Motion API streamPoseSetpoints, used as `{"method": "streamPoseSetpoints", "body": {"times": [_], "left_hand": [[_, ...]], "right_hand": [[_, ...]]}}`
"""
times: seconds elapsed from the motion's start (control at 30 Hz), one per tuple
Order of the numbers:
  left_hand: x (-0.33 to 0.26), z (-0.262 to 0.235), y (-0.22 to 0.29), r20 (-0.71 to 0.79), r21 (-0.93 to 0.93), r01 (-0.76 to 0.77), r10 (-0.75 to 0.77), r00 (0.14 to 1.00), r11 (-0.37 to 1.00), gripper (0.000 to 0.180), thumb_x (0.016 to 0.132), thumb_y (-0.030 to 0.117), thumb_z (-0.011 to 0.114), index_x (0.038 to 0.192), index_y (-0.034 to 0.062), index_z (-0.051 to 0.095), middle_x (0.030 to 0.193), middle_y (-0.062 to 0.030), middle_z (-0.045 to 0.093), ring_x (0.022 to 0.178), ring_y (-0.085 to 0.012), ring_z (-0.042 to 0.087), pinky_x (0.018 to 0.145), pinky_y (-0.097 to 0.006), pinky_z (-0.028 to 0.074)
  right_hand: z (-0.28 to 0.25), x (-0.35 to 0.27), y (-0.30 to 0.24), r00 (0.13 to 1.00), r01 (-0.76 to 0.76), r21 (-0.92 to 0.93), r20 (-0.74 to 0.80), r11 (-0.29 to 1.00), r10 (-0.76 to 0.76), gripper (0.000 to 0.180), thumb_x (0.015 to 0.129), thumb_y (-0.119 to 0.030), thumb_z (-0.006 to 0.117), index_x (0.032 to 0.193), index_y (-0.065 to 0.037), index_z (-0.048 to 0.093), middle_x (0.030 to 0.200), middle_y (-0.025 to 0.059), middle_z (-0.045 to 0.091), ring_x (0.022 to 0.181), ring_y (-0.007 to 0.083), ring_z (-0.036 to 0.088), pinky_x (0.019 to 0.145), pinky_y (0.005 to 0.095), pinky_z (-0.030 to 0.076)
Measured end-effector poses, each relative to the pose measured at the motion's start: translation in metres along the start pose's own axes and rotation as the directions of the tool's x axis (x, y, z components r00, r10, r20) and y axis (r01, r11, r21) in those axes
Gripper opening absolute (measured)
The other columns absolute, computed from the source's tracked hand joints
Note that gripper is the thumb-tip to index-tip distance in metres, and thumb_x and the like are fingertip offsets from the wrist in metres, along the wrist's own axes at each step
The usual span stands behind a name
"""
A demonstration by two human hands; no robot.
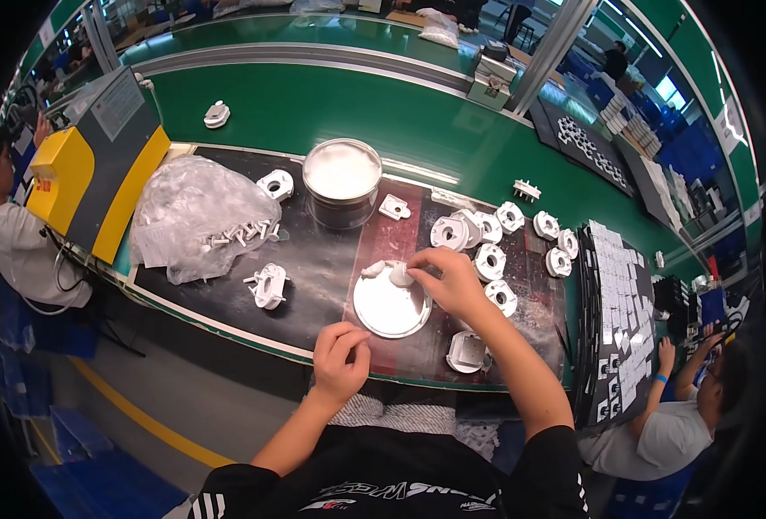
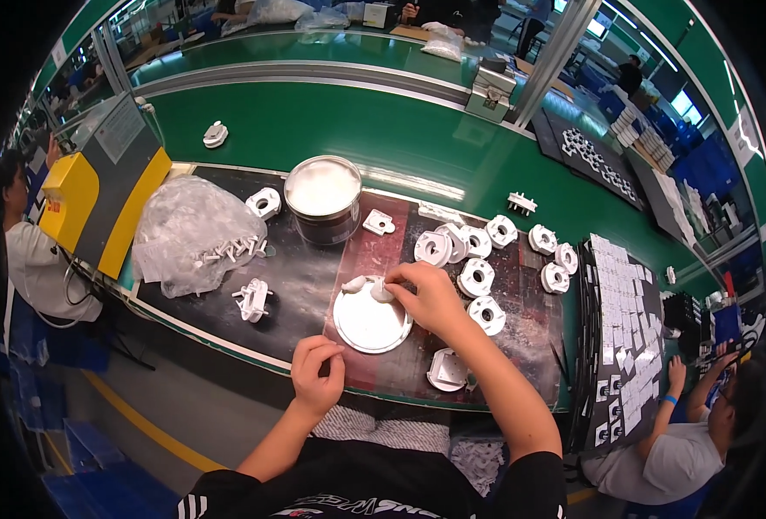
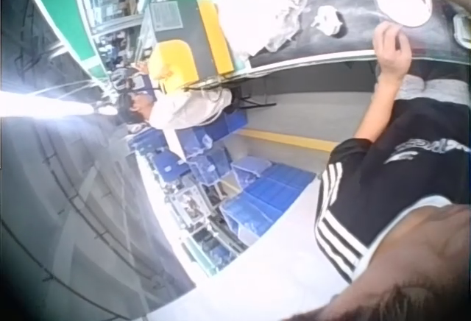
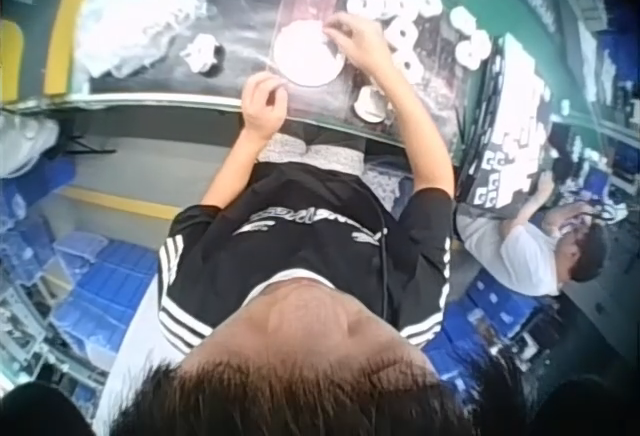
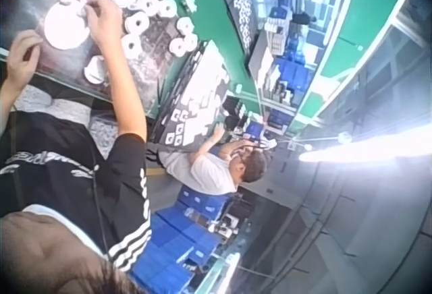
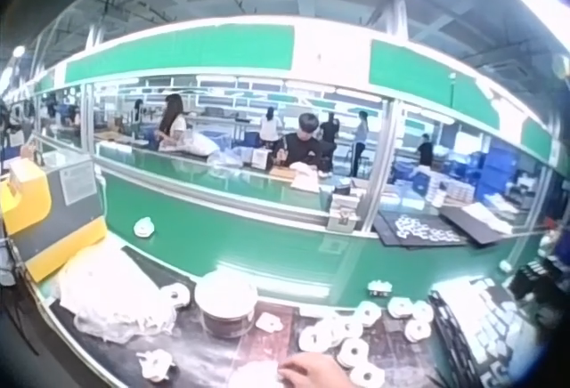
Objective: Assembling lighting components by applying paste to metal plates and inserting them into plastic housings at a factory station.
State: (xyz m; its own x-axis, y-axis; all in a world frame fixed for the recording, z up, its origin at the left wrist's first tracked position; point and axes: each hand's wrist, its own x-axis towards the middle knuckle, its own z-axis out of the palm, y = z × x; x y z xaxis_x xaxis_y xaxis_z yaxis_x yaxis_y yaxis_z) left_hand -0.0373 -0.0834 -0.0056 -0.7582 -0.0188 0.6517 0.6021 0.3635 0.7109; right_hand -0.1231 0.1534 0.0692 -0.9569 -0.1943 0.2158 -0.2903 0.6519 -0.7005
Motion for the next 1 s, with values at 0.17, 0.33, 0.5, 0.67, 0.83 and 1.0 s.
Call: {"method": "streamPoseSetpoints", "body": {"times": [0.17,0.33,0.5,0.67,0.83,1.0], "left_hand": [[0.000,-0.002,0.000,0.026,0.021,0.003,-0.004,1.000,1.000,0.021,0.081,-0.010,0.071,0.098,0.0022,0.070,0.099,-0.0135,0.065,0.087,-0.0299,0.066,0.078,-0.037,0.056],[0.000,-0.002,0.000,0.025,0.016,0.024,-0.025,0.999,1.000,0.021,0.081,-0.010,0.071,0.098,0.0022,0.070,0.099,-0.0135,0.065,0.087,-0.0302,0.066,0.078,-0.037,0.055],[0.002,-0.001,0.001,0.012,0.011,0.029,-0.029,1.000,1.000,0.026,0.078,-0.009,0.071,0.100,0.0059,0.073,0.098,-0.0111,0.066,0.086,-0.0308,0.065,0.075,-0.039,0.055],[0.004,-0.004,0.003,0.019,-0.017,0.039,-0.039,0.999,0.999,0.024,0.080,-0.009,0.071,0.100,0.0056,0.073,0.098,-0.0109,0.066,0.086,-0.0298,0.065,0.074,-0.038,0.054],[0.020,-0.016,0.048,0.359,-0.280,0.494,-0.388,0.849,0.823,0.018,0.098,0.004,0.066,0.115,0.0019,0.073,0.105,-0.0069,0.067,0.094,-0.0137,0.064,0.081,-0.029,0.052],[0.031,0.025,0.082,0.688,-0.518,0.758,-0.332,0.645,0.397,0.036,0.110,0.019,0.055,0.140,-0.0007,0.060,0.120,-0.0060,0.066,0.107,-0.0118,0.062,0.094,-0.027,0.049]], "right_hand": [[0.003,0.005,0.003,1.000,0.007,-0.025,0.022,1.000,-0.006,0.015,0.085,-0.009,0.081,0.100,-0.005,0.077,0.094,0.0108,0.075,0.090,0.0285,0.071,0.082,0.0378,0.056],[0.005,0.009,0.002,0.998,0.046,-0.054,0.039,0.998,-0.044,0.016,0.083,-0.007,0.082,0.098,-0.005,0.077,0.094,0.0107,0.075,0.092,0.0274,0.070,0.084,0.0379,0.056],[0.006,0.010,0.007,0.996,0.093,-0.100,0.017,0.991,-0.092,0.015,0.083,-0.005,0.082,0.097,-0.004,0.076,0.094,0.0106,0.075,0.091,0.0257,0.070,0.082,0.0373,0.056],[-0.002,-0.006,-0.007,0.978,-0.132,0.310,-0.115,0.942,0.175,0.014,0.091,-0.003,0.078,0.103,-0.003,0.072,0.096,0.0045,0.074,0.085,0.0129,0.067,0.076,0.0284,0.053],[-0.004,-0.063,-0.033,0.919,-0.101,0.918,-0.062,0.384,0.390,0.018,0.099,-0.002,0.072,0.112,-0.004,0.060,0.101,0.0023,0.069,0.090,0.0076,0.064,0.076,0.0223,0.052],[0.010,-0.108,-0.057,0.895,-0.018,0.995,-0.028,0.098,0.446,0.017,0.100,-0.004,0.071,0.113,-0.005,0.059,0.105,0.0053,0.070,0.097,0.0111,0.067,0.084,0.0284,0.056]]}}
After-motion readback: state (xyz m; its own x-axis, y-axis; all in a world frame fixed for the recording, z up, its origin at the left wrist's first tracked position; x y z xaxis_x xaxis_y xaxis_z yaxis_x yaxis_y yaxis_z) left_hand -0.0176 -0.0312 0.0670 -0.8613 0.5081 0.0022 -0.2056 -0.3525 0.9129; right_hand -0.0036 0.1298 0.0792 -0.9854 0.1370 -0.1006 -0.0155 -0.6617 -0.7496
